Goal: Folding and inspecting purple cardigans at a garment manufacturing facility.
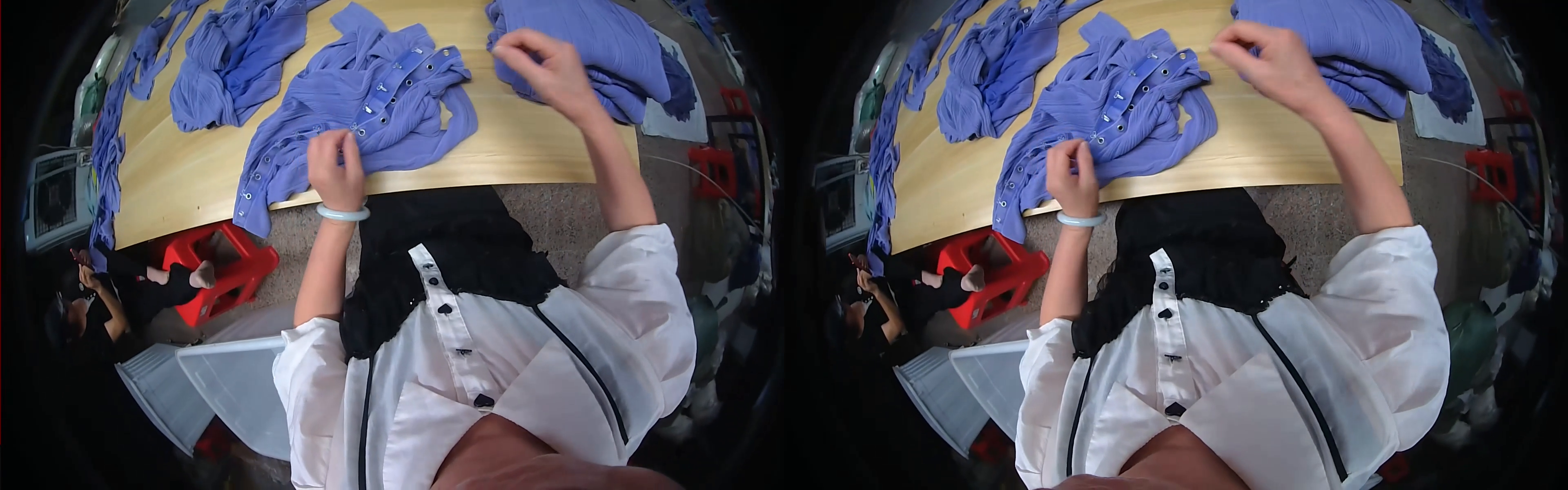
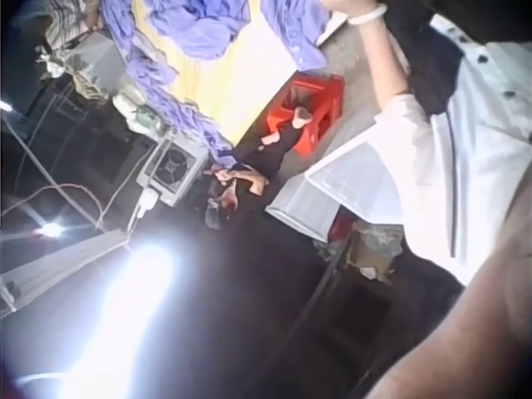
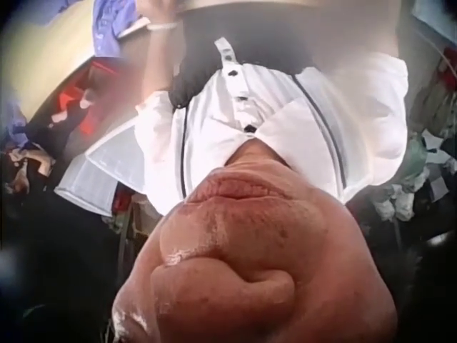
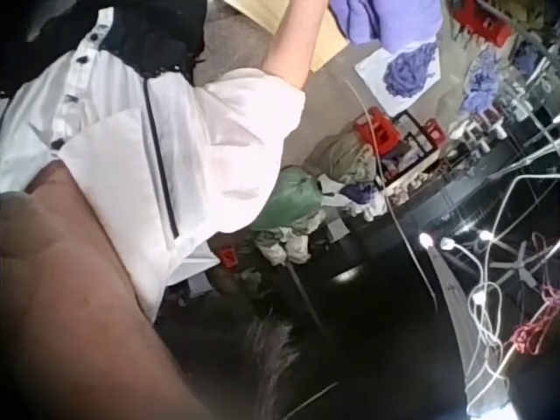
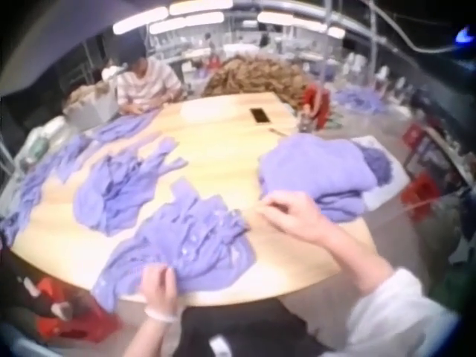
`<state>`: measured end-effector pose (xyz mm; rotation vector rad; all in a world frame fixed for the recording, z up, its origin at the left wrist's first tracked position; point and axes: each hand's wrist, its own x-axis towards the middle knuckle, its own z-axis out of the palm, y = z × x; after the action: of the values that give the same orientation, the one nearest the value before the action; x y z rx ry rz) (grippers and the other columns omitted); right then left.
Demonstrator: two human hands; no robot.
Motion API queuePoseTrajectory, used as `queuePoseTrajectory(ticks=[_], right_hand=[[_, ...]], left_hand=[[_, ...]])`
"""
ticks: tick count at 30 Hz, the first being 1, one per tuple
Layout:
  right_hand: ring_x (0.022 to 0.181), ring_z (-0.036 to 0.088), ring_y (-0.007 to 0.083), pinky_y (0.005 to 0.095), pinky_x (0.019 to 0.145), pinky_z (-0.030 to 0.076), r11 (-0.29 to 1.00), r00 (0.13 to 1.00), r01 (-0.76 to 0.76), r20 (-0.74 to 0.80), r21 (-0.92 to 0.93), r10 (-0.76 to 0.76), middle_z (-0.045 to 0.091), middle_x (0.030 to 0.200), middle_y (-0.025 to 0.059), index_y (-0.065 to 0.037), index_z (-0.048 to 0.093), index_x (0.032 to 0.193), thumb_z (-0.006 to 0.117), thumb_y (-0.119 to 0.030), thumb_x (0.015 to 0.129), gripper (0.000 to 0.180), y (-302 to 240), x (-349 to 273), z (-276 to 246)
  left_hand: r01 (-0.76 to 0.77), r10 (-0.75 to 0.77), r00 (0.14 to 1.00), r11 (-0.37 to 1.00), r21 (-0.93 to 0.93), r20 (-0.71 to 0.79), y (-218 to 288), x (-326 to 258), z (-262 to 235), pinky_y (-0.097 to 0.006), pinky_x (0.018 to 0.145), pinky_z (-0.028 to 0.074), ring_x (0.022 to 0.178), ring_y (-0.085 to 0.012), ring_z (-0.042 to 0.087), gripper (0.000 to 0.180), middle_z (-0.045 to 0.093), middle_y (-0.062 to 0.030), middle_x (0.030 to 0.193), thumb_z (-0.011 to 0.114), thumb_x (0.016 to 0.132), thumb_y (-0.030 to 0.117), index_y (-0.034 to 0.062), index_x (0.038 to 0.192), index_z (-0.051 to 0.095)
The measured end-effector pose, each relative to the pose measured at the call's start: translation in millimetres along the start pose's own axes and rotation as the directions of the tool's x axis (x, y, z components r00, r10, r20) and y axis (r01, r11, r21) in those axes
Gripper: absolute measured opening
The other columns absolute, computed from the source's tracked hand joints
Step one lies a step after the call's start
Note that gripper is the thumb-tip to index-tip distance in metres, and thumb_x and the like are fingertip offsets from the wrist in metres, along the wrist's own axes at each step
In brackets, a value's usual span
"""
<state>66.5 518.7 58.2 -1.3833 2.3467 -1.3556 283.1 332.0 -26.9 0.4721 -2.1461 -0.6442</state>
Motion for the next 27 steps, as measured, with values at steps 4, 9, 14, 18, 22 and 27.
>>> queuePoseTrajectory(ticks=[4, 9, 14, 18, 22, 27], right_hand=[[0.082, 0.055, 0.0126, 0.0238, 0.073, 0.042, 0.987, 1.000, -0.024, 0.005, -0.156, 0.025, 0.060, 0.087, 0.0051, -0.001, 0.058, 0.093, 0.053, -0.017, 0.080, 0.021, 4.3, 14.8, -60.2], [0.058, 0.046, 0.0071, 0.0225, 0.052, 0.037, 0.987, 0.985, 0.025, -0.165, -0.157, -0.051, 0.050, 0.060, 0.0017, -0.002, 0.057, 0.072, 0.055, -0.015, 0.078, 0.014, -5.6, 57.1, -104.3], [0.055, 0.051, 0.0152, 0.0297, 0.051, 0.040, 0.907, 0.972, 0.098, -0.154, -0.410, -0.175, 0.055, 0.061, 0.0098, -0.002, 0.057, 0.074, 0.056, -0.021, 0.076, 0.019, 46.7, 128.3, -149.0], [0.059, 0.056, 0.0220, 0.0340, 0.054, 0.043, 0.803, 0.977, 0.078, -0.114, -0.591, -0.179, 0.057, 0.066, 0.0133, -0.003, 0.059, 0.077, 0.055, -0.022, 0.074, 0.019, 98.6, 181.5, -170.8], [0.063, 0.057, 0.0270, 0.0370, 0.057, 0.044, 0.674, 0.991, 0.050, 0.118, -0.737, 0.056, 0.059, 0.069, 0.0153, -0.003, 0.061, 0.075, 0.053, -0.022, 0.071, 0.021, 148.8, 222.1, -149.6], [0.069, 0.058, 0.0231, 0.0327, 0.061, 0.045, 0.506, 0.864, 0.031, 0.277, -0.862, 0.420, 0.062, 0.076, 0.0139, 0.002, 0.060, 0.084, 0.052, -0.023, 0.073, 0.028, 200.0, 252.4, -101.0]], left_hand=[[-0.196, 0.186, 0.973, 0.978, 0.073, 0.135, 10.8, -20.0, 19.0, -0.035, 0.069, 0.040, 0.080, -0.0289, 0.050, 0.018, 0.052, -0.0130, 0.088, 0.062, 0.067, 0.007, 0.0026, 0.084, 0.056], [-0.228, 0.182, 0.936, 0.965, 0.126, 0.302, 11.7, -32.9, 34.6, -0.038, 0.079, 0.038, 0.091, -0.0318, 0.049, 0.018, 0.051, -0.0155, 0.098, 0.061, 0.067, 0.009, 0.0034, 0.084, 0.057], [-0.211, 0.112, 0.915, 0.951, 0.225, 0.387, 13.4, -41.3, 27.1, -0.040, 0.081, 0.036, 0.094, -0.0335, 0.046, 0.017, 0.048, -0.0167, 0.101, 0.058, 0.070, 0.010, 0.0040, 0.086, 0.057], [-0.202, 0.098, 0.910, 0.954, 0.221, 0.404, 14.1, -37.9, 29.5, -0.040, 0.080, 0.036, 0.093, -0.0341, 0.046, 0.017, 0.048, -0.0171, 0.101, 0.057, 0.067, 0.008, 0.0037, 0.084, 0.057], [-0.177, 0.073, 0.912, 0.957, 0.228, 0.403, 9.4, -40.5, 27.9, -0.042, 0.079, 0.037, 0.094, -0.0347, 0.047, 0.018, 0.048, -0.0175, 0.101, 0.058, 0.066, 0.008, 0.0035, 0.084, 0.057], [-0.169, 0.056, 0.913, 0.953, 0.251, 0.405, 9.4, -44.7, 20.5, -0.041, 0.073, 0.039, 0.090, -0.0338, 0.049, 0.019, 0.050, -0.0178, 0.099, 0.060, 0.065, 0.010, 0.0039, 0.083, 0.057]])
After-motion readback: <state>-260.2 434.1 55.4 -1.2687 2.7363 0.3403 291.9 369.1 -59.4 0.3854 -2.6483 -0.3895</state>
